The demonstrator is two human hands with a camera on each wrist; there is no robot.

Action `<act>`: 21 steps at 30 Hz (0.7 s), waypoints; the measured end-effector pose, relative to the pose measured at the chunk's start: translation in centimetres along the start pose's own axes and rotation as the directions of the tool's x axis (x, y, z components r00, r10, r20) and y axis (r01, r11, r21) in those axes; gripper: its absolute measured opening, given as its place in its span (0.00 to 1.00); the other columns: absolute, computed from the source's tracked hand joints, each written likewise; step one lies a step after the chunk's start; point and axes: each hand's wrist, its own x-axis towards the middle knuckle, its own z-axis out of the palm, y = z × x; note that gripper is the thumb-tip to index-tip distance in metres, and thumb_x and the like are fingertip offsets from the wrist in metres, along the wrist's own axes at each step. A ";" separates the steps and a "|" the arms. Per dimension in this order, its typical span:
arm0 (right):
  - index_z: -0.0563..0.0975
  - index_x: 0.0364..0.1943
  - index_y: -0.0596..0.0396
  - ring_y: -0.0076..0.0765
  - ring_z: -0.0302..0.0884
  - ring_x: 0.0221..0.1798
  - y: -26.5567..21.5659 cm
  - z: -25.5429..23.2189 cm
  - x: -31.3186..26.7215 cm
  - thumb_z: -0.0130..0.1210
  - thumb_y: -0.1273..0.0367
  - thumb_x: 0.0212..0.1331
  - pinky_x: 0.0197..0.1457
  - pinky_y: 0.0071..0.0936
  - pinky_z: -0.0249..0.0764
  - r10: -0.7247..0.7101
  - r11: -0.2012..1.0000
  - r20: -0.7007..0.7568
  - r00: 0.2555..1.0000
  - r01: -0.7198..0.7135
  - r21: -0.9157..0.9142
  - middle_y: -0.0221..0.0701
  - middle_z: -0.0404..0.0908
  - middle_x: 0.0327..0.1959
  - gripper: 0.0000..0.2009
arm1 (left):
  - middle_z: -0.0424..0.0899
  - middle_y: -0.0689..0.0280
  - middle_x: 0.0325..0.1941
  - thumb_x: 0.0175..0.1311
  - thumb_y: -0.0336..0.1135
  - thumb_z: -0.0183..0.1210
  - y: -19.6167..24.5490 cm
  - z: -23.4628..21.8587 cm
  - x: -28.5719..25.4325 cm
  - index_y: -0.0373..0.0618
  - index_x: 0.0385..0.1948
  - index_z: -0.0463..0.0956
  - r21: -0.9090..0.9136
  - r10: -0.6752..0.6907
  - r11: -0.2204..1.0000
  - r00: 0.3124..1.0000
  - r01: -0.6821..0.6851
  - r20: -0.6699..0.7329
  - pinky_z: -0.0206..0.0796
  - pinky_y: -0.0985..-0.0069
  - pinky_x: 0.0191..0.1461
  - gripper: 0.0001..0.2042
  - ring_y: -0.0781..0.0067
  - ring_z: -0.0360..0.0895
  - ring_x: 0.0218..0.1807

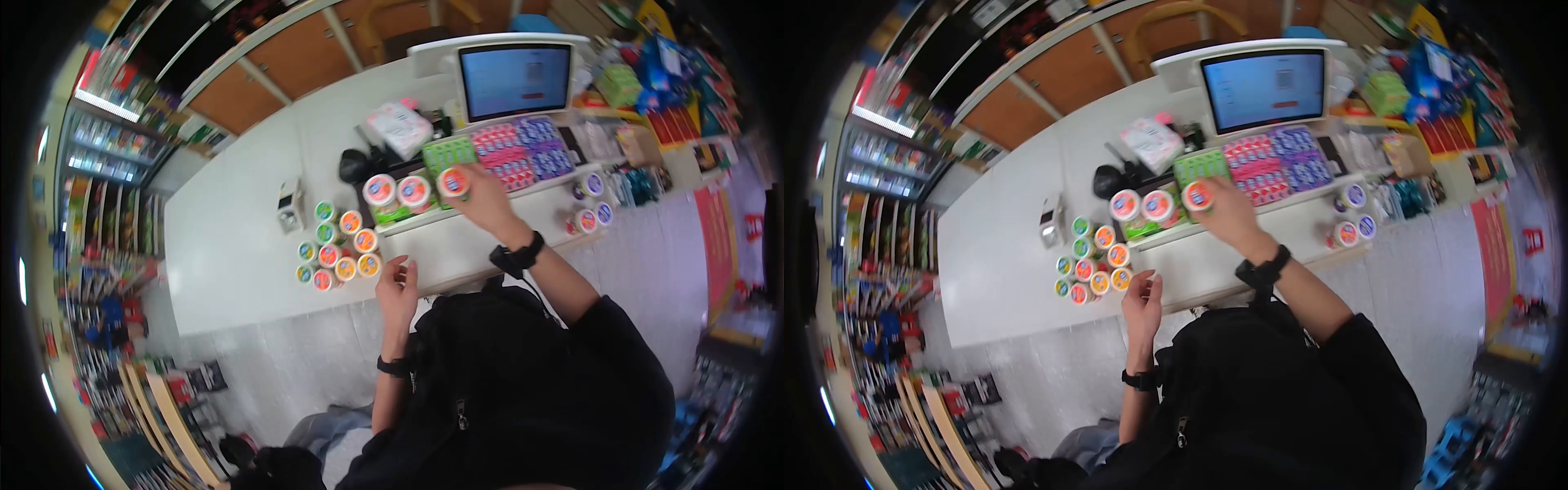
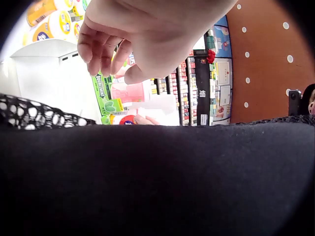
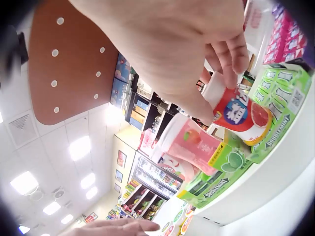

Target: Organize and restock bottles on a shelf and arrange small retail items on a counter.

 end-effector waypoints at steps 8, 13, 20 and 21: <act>0.73 0.59 0.54 0.49 0.78 0.54 1.6 -5.5 -3.8 0.67 0.64 0.50 0.53 0.41 0.77 0.161 0.980 -0.006 0.987 -0.159 0.118 0.40 0.79 0.53 0.29 | 0.81 0.63 0.27 0.67 0.40 0.61 0.3 1.1 0.7 0.40 0.46 0.80 0.030 0.019 0.999 0.993 -0.022 0.117 0.68 0.78 0.32 0.14 0.78 0.75 0.27; 0.73 0.60 0.49 0.51 0.79 0.52 7.2 -12.2 -9.7 0.67 0.69 0.47 0.55 0.42 0.77 0.475 0.849 -0.193 0.859 -0.505 -0.157 0.39 0.74 0.59 0.30 | 0.82 0.63 0.28 0.68 0.42 0.61 1.2 2.9 0.7 0.40 0.47 0.80 0.039 0.001 0.999 0.981 -0.009 0.192 0.68 0.78 0.32 0.15 0.77 0.76 0.28; 0.74 0.59 0.51 0.53 0.79 0.53 14.4 -15.1 -15.1 0.63 0.73 0.47 0.53 0.44 0.78 0.436 0.834 -0.085 0.896 -0.437 -0.337 0.38 0.74 0.60 0.29 | 0.83 0.64 0.29 0.66 0.41 0.62 3.9 8.1 0.9 0.40 0.44 0.82 0.079 0.007 0.996 0.949 -0.033 0.315 0.70 0.77 0.33 0.14 0.78 0.77 0.28; 0.74 0.58 0.52 0.53 0.78 0.53 14.6 -15.3 -15.0 0.61 0.74 0.47 0.53 0.44 0.78 0.460 0.826 -0.086 0.884 -0.461 -0.324 0.38 0.74 0.59 0.27 | 0.84 0.63 0.29 0.66 0.40 0.63 4.5 8.9 0.8 0.40 0.43 0.82 0.073 0.007 0.997 0.936 -0.035 0.352 0.70 0.77 0.33 0.13 0.78 0.77 0.28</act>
